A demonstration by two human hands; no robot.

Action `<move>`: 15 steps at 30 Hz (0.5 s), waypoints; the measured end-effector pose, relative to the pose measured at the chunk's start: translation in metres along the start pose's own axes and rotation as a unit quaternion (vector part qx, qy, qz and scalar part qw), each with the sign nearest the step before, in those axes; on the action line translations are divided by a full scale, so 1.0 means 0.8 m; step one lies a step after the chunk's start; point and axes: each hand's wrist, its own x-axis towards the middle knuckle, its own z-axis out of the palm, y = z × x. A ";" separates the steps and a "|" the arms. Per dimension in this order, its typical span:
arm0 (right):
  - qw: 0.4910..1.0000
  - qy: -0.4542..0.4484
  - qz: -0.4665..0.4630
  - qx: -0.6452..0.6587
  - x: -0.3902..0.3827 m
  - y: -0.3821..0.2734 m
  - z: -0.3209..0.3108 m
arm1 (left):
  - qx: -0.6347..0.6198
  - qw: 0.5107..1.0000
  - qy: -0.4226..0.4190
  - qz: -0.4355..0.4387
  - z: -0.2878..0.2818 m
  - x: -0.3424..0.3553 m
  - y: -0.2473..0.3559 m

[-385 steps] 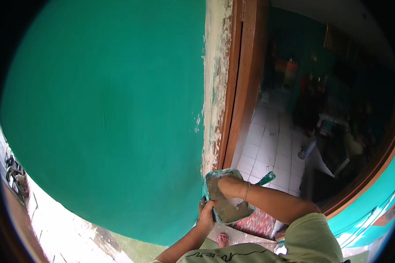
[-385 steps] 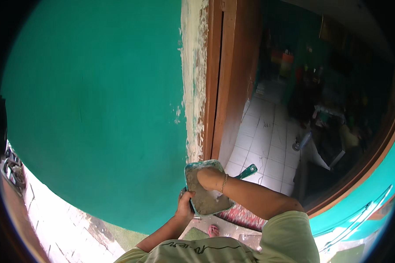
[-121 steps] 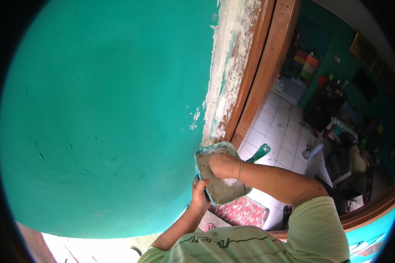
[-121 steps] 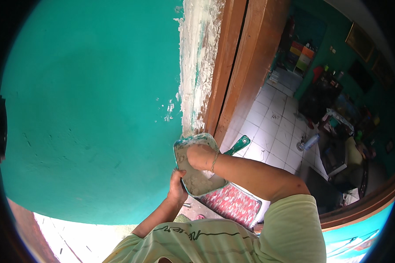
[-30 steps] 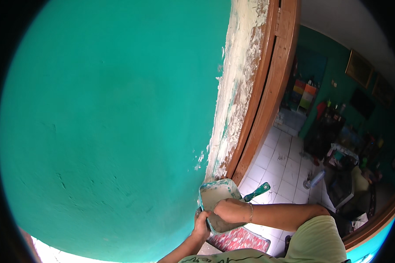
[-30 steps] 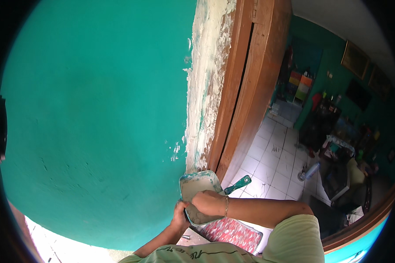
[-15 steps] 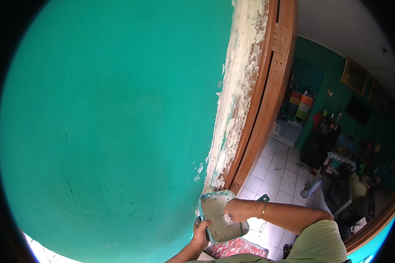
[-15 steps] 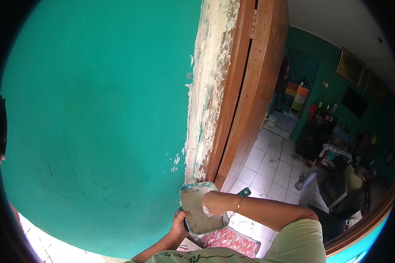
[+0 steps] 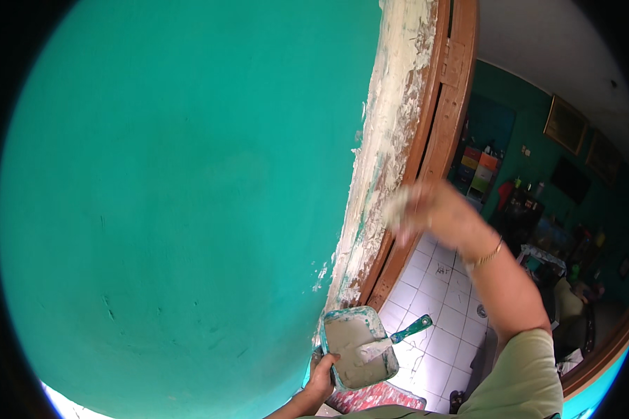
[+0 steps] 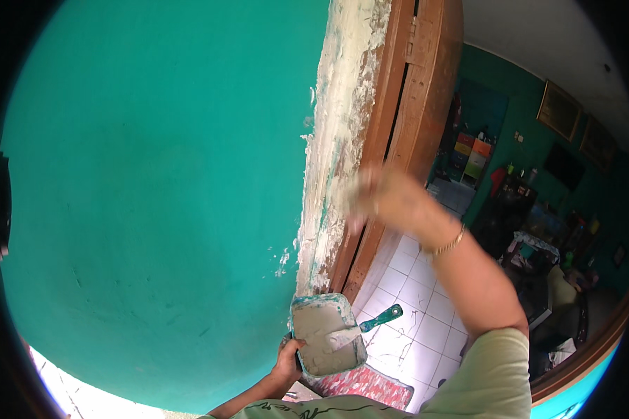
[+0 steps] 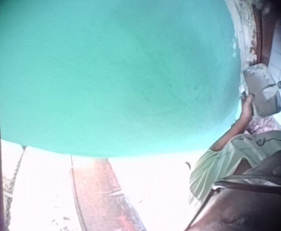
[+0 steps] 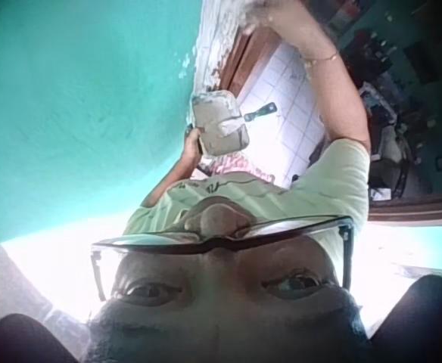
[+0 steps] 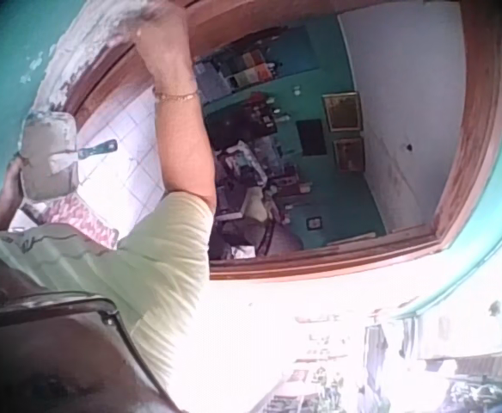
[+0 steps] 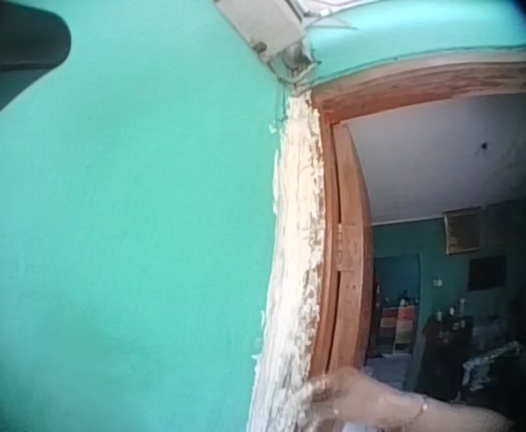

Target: The person mixes a white substance in a small container using a tool and applies it by hand to fill in a damaged area on a green wall.

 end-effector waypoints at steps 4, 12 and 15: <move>0.849 0.326 -0.252 -0.331 0.069 -0.088 -0.033 | 0.004 1.000 -0.007 0.008 0.011 -0.003 0.003; 0.515 0.474 -0.387 -0.601 0.161 -0.146 -0.073 | 0.003 1.000 -0.009 -0.008 0.003 0.002 -0.006; 0.529 0.467 -0.364 -0.608 0.159 -0.135 -0.066 | 0.007 1.000 -0.007 -0.002 0.005 0.001 -0.003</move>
